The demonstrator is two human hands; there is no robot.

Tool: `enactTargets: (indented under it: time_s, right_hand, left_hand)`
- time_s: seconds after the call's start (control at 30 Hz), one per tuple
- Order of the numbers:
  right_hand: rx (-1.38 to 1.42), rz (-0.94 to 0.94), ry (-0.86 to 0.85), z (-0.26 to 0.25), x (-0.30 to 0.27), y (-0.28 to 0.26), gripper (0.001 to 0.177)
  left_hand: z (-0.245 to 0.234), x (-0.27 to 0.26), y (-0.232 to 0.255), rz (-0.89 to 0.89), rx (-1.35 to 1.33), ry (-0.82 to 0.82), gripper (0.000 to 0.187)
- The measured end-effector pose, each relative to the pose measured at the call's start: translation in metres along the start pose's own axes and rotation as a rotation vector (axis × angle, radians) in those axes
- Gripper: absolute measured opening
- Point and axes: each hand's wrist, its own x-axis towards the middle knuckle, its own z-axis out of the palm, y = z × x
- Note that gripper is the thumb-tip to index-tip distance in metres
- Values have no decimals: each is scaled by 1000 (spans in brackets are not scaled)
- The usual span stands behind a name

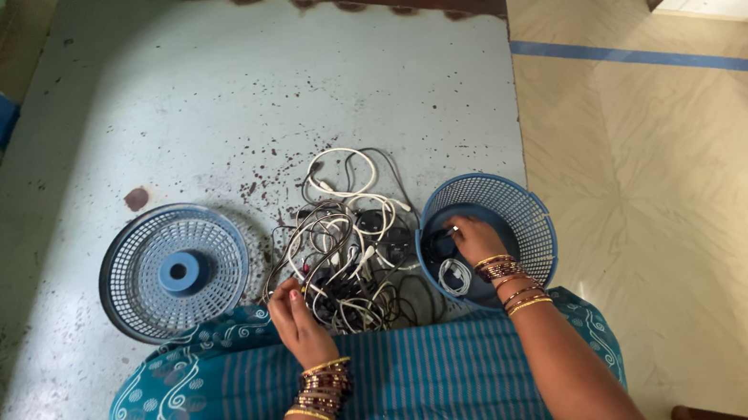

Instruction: The person untangles a bundle of black and white cables by hand, separating them and pulling individual wires through the group.

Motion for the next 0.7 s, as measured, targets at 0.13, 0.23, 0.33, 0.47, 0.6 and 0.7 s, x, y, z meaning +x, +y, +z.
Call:
enactTargets:
  time_s: [0.13, 0.23, 0.33, 0.47, 0.6, 0.7]
  right_hand:
    - [5, 22, 15, -5, -2, -11, 27]
    - [47, 30, 64, -9, -6, -19, 32]
    - [73, 8, 120, -15, -13, -27, 35]
    - [108, -29, 173, -27, -26, -40, 34]
    - [147, -12, 297, -40, -36, -47, 30]
    - [172, -40, 346, -47, -47, -50, 26]
  left_hand:
    - [0, 0, 3, 41, 36, -10, 29]
    - [4, 1, 2, 29, -13, -28, 30]
    - [5, 0, 0, 9, 15, -52, 28]
    - [5, -2, -2, -26, 229, -151, 17]
    - [4, -4, -1, -31, 326, -263, 18]
    - [0, -9, -4, 55, 405, -265, 21]
